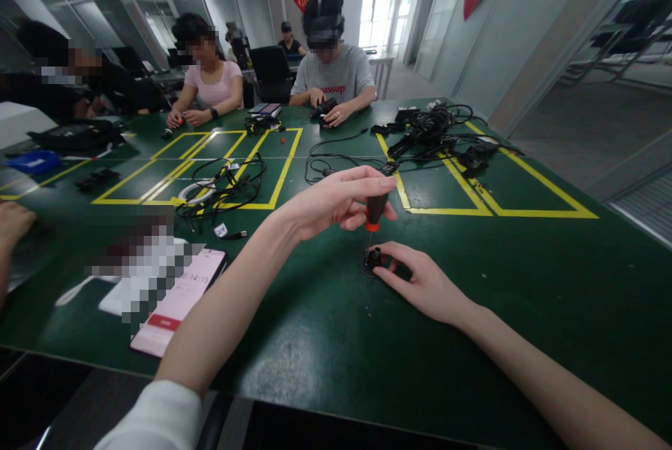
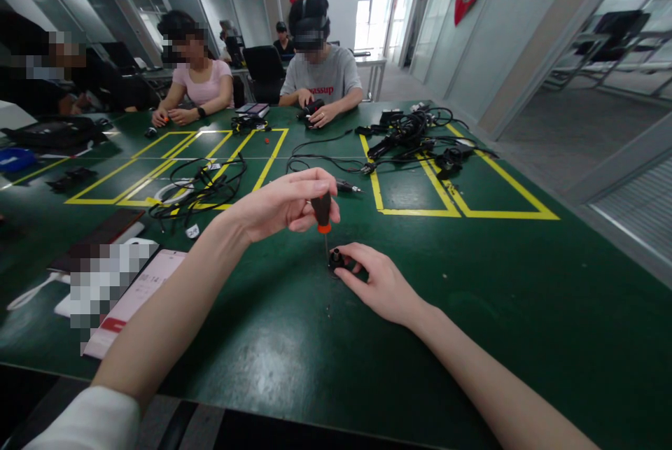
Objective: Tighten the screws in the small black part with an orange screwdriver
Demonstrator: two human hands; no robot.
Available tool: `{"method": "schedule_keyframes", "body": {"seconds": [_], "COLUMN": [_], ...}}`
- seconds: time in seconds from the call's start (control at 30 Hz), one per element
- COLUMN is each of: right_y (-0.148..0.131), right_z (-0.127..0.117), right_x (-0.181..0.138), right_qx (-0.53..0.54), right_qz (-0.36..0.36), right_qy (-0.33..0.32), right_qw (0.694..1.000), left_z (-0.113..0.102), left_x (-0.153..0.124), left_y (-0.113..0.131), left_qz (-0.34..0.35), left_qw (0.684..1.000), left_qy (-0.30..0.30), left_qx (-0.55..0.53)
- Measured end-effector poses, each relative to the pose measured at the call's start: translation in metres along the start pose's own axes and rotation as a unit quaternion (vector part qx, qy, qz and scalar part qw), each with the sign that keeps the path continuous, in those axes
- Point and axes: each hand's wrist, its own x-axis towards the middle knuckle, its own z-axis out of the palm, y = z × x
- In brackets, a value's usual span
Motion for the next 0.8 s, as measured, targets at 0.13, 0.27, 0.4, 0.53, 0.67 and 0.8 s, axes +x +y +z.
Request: {"method": "schedule_keyframes", "body": {"seconds": [0.13, 0.27, 0.4, 0.53, 0.67, 0.8], "right_y": [-0.0027, -0.0028, 0.0006, 0.002, 0.0003, -0.0012], "right_z": [-0.0009, -0.0007, 0.0007, 0.0014, 0.0005, -0.0008], "right_x": [0.0, 0.0002, 0.0, -0.0002, 0.0, 0.0005], "right_qx": [0.002, 0.006, 0.004, 0.007, 0.007, 0.009], "right_qz": [0.009, 0.01, 0.006, 0.002, 0.002, 0.003], "right_qy": [-0.008, -0.006, -0.004, -0.003, -0.003, -0.007], "right_qw": [1.0, 1.0, 1.0, 1.0, 1.0, 1.0], "left_z": [0.0023, 0.002, 0.0001, 0.0029, 0.005, 0.0023], "left_x": [0.0001, 0.0002, -0.0005, -0.002, -0.0029, -0.0027], "left_y": [0.0006, 0.0019, 0.0016, 0.0022, 0.003, 0.0046], "left_qz": [-0.011, -0.027, -0.005, -0.006, 0.001, -0.02], "left_qw": [1.0, 1.0, 1.0, 1.0, 0.999, 0.999], "left_qy": [0.01, -0.005, -0.01, 0.022, 0.035, 0.019], "left_qx": [0.014, 0.008, 0.006, 0.014, 0.028, 0.02]}}
